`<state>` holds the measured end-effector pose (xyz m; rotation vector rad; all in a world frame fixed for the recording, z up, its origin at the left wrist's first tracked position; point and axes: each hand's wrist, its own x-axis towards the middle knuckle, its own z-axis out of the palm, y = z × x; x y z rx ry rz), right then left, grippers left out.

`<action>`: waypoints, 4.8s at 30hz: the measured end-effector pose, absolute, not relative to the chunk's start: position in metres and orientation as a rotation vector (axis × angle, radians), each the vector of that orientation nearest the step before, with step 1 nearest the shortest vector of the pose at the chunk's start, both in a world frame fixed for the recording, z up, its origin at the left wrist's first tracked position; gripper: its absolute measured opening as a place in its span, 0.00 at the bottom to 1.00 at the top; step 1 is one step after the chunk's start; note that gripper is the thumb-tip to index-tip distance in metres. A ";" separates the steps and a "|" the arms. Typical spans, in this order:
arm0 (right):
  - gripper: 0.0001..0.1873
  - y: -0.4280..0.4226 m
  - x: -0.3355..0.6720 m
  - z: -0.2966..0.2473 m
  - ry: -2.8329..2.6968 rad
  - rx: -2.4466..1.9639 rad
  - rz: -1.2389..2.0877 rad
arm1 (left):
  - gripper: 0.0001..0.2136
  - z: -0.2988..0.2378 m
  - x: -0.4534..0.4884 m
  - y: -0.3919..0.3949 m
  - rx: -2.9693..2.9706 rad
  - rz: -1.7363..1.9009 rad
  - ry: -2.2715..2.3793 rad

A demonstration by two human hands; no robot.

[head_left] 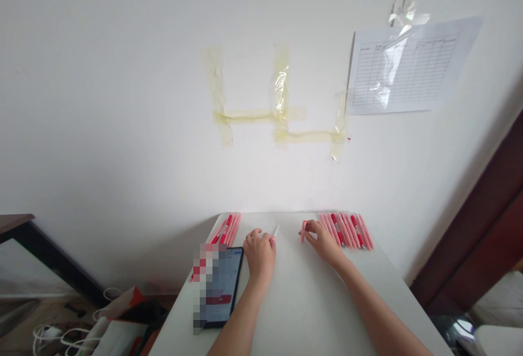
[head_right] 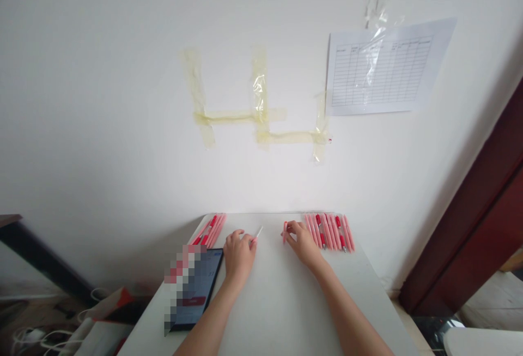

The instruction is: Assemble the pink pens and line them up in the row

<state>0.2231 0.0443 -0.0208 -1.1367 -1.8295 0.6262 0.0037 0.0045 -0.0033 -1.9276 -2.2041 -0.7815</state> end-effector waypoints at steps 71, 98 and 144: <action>0.12 0.040 0.222 -0.018 -2.048 -1.103 -0.055 | 0.06 -0.014 0.008 0.009 -2.176 -1.291 -1.822; 0.11 0.038 0.220 -0.016 -2.087 -1.050 0.076 | 0.08 -0.017 0.011 0.009 -2.192 -1.251 -1.768; 0.12 0.051 0.239 -0.029 -1.965 -1.287 -0.039 | 0.08 -0.015 0.007 0.009 -1.996 -1.087 -2.070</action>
